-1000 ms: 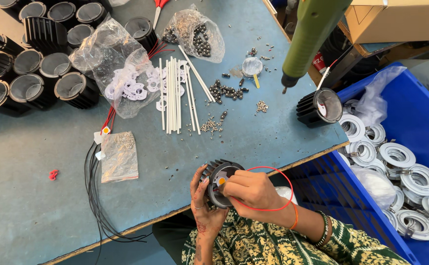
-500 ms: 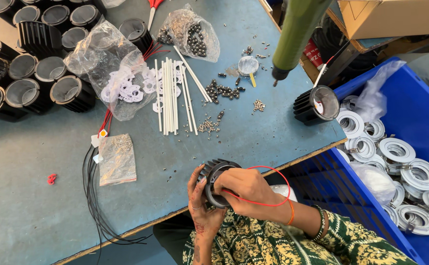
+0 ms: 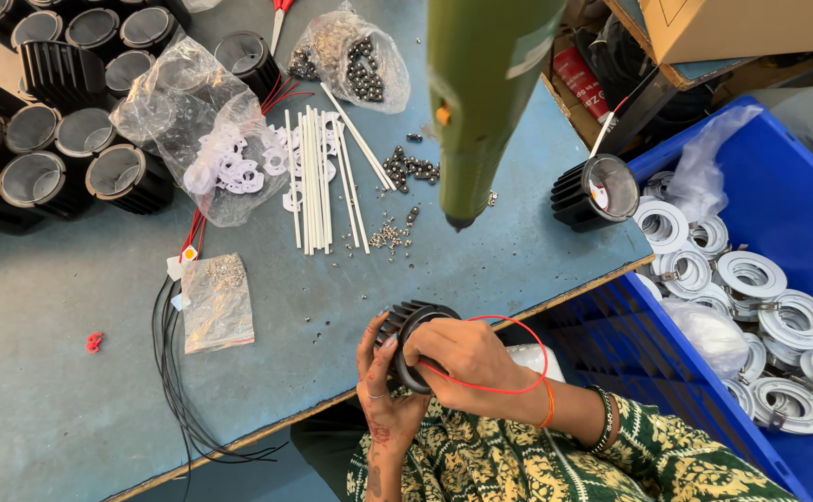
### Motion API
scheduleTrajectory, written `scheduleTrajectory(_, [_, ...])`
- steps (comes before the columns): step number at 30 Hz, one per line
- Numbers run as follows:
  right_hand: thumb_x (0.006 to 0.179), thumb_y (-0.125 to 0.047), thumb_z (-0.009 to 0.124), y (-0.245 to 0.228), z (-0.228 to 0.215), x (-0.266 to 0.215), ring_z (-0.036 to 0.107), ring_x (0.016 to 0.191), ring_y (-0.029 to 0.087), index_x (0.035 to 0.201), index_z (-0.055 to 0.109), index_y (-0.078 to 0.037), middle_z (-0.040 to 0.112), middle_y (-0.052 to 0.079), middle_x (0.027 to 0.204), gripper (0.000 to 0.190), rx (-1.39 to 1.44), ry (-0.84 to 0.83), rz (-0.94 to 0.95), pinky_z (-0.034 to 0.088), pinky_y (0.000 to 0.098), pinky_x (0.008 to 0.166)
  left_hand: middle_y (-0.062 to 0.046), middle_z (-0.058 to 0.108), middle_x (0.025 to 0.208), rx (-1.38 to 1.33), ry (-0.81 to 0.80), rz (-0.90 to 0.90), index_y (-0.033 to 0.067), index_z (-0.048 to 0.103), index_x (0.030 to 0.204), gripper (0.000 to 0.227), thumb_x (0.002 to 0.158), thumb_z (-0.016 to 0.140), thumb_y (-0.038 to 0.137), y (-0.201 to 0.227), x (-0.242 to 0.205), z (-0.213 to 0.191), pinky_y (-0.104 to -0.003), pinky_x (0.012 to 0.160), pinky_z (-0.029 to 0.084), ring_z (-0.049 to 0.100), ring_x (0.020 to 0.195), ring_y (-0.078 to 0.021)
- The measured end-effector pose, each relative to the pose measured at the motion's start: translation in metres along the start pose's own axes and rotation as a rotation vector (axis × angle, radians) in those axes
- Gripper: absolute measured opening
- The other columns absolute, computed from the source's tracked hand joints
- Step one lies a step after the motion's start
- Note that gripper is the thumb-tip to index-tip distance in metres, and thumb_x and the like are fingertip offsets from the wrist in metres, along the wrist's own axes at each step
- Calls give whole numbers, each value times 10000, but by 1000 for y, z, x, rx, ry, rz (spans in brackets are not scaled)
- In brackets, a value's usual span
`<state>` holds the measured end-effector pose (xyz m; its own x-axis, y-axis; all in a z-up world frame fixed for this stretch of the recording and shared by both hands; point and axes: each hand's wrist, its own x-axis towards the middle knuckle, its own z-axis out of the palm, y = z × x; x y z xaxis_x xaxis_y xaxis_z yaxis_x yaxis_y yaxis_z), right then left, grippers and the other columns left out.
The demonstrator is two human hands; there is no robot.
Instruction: The person assembles small electronic components on a workbench. They use a green heat gun to apply heat to a small circular component, then insert a white plastic rod into a black cylindrical housing. The person handles wires, small metal parts, and plastic pieces throughout the process.
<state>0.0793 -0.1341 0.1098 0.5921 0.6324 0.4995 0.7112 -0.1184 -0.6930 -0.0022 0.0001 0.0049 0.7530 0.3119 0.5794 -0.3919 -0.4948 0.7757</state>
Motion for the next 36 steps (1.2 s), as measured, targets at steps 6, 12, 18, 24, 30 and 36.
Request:
scheduleTrajectory(6, [781, 34, 726, 4, 4, -4, 662, 710, 275, 870, 617, -60, 647, 65, 796, 169, 77, -63, 26, 500, 381, 598, -231, 379, 1570, -157, 64, -48, 244, 413, 1463, 916, 726, 914, 34, 2, -1, 4, -410, 1012, 627, 607, 1329, -358])
scheduleTrajectory(12, [787, 35, 702, 10, 12, -4, 658, 737, 292, 866, 606, -61, 628, 72, 792, 157, 70, -85, 10, 503, 391, 630, -212, 394, 1555, -91, 44, -46, 221, 431, 1458, 907, 716, 860, -74, -2, -4, 1, -392, 1004, 625, 622, 1304, -342])
scheduleTrajectory(18, [817, -12, 734, 11, 1, 5, 668, 786, 318, 942, 649, -45, 661, 101, 848, 155, 102, -167, -12, 518, 401, 671, -177, 376, 1589, -249, 9, -175, 176, 440, 1446, 912, 669, 789, -151, -8, -7, 2, -337, 922, 656, 679, 1220, -275])
scheduleTrajectory(24, [830, -27, 741, 14, -10, -2, 701, 830, 314, 1001, 700, -53, 682, 121, 982, 178, 227, -153, 65, 551, 378, 702, -152, 380, 1590, -252, 34, -203, 152, 439, 1449, 917, 672, 816, -156, -10, -10, 5, -339, 953, 637, 660, 1236, -260])
scheduleTrajectory(30, [868, -6, 684, 14, -11, -5, 689, 1052, 330, 1133, 677, -56, 670, 123, 1166, 270, 118, -201, -67, 573, 402, 882, -139, 402, 1574, -360, 82, -188, 151, 421, 1472, 942, 671, 799, -170, -10, -11, 13, -372, 1075, 544, 590, 1305, -284])
scheduleTrajectory(36, [868, -145, 730, 12, -30, -6, 636, 1132, 375, 1199, 620, 6, 606, 183, 1233, 380, 239, -259, -116, 545, 431, 960, -148, 405, 1577, -620, 121, -386, 158, 399, 1489, 1016, 615, 819, -147, -15, -20, 16, -454, 1041, 577, 598, 1293, -314])
